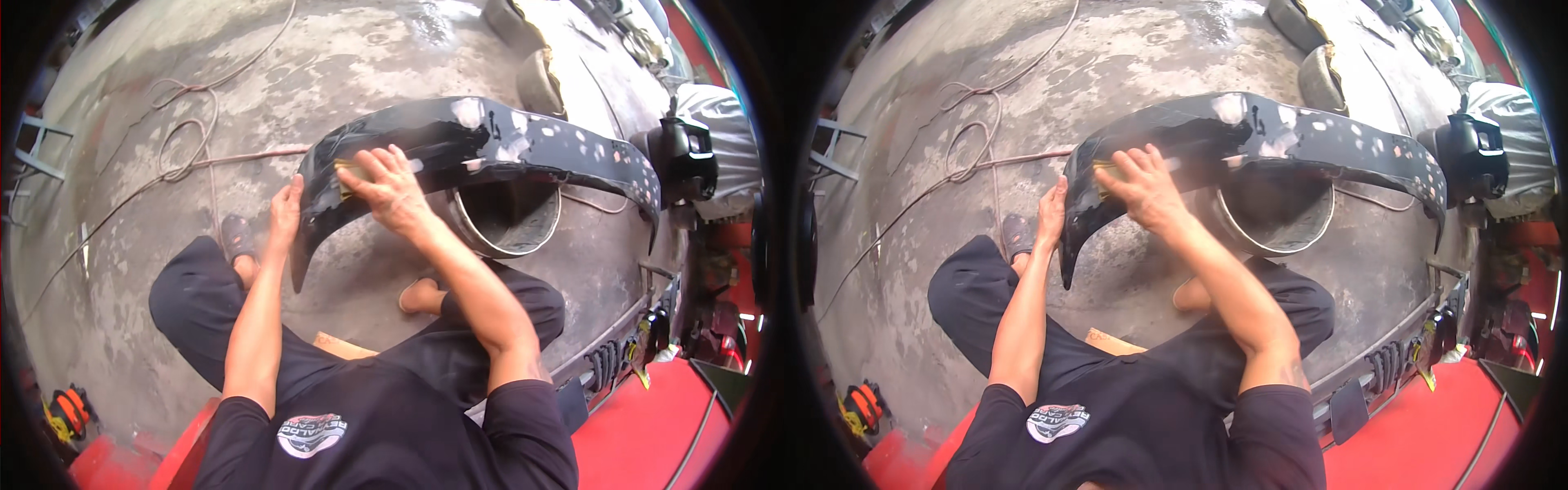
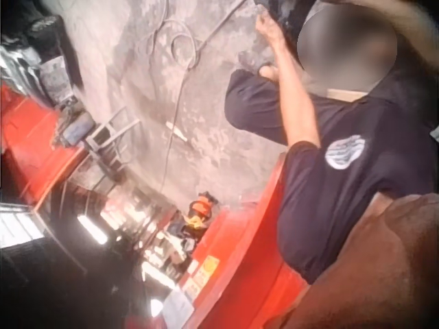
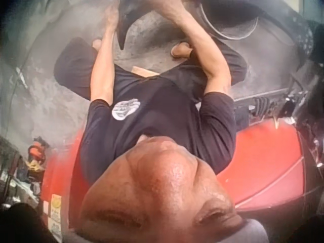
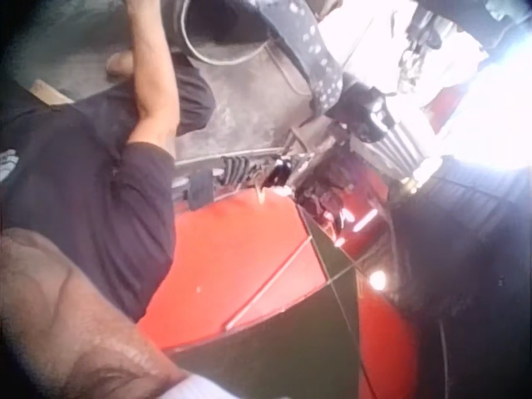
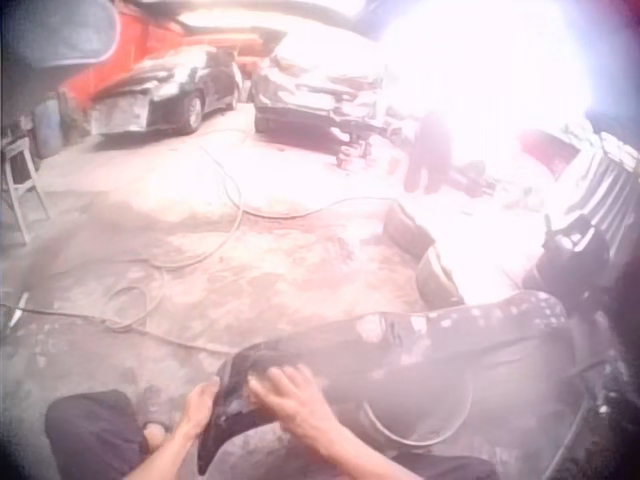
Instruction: The person sands a black car bumper with a sanding block, repeatedly dipping the block into a bucket of water. The person works on different sections of the bumper, occasionally lifting and repositioning it.
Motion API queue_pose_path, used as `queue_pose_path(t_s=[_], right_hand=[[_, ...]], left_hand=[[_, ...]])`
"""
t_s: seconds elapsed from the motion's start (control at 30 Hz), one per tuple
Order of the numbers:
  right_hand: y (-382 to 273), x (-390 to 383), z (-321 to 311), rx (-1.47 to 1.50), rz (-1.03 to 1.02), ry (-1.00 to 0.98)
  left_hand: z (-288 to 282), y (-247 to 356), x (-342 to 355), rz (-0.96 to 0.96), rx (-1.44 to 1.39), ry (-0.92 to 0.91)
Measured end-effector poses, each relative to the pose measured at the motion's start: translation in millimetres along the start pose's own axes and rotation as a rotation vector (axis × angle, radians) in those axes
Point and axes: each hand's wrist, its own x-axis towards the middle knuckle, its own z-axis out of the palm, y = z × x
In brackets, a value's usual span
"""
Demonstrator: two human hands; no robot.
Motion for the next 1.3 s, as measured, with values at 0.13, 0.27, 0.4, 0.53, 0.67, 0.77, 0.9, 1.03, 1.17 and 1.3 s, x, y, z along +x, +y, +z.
queue_pose_path(t_s=[0.13, 0.27, 0.4, 0.53, 0.67, 0.77, 0.9, 1.03, 1.17, 1.3], right_hand=[[72, 0, -66, -0.058, 0.076, 0.022], [123, -13, -77, -0.202, 0.263, 0.111], [31, 31, -5, 0.000, -0.001, 0.069], [95, 33, -58, -0.030, 0.059, -0.048], [137, 12, -77, -0.223, 0.254, 0.114], [62, 49, -7, 0.016, 0.024, -0.064], [91, 50, -51, -0.029, -0.008, -0.033], [167, 11, -98, -0.192, 0.251, 0.084], [47, 63, -4, -0.065, 0.022, -0.049], [45, 48, -16, 0.098, -0.124, 0.010]], left_hand=[[7, -14, -8, -0.034, 0.038, 0.127], [13, 0, -11, -0.046, -0.002, 0.115], [14, 2, -13, -0.050, 0.010, 0.129], [1, -20, -19, -0.089, 0.055, 0.142], [16, 13, -18, -0.043, 0.014, 0.123], [7, 2, -17, -0.066, 0.035, 0.139], [-2, 6, -24, -0.084, 0.076, 0.143], [17, 14, -16, -0.016, 0.019, 0.128], [7, -2, -14, -0.067, 0.000, 0.128], [0, -2, -15, -0.082, 0.043, 0.118]])
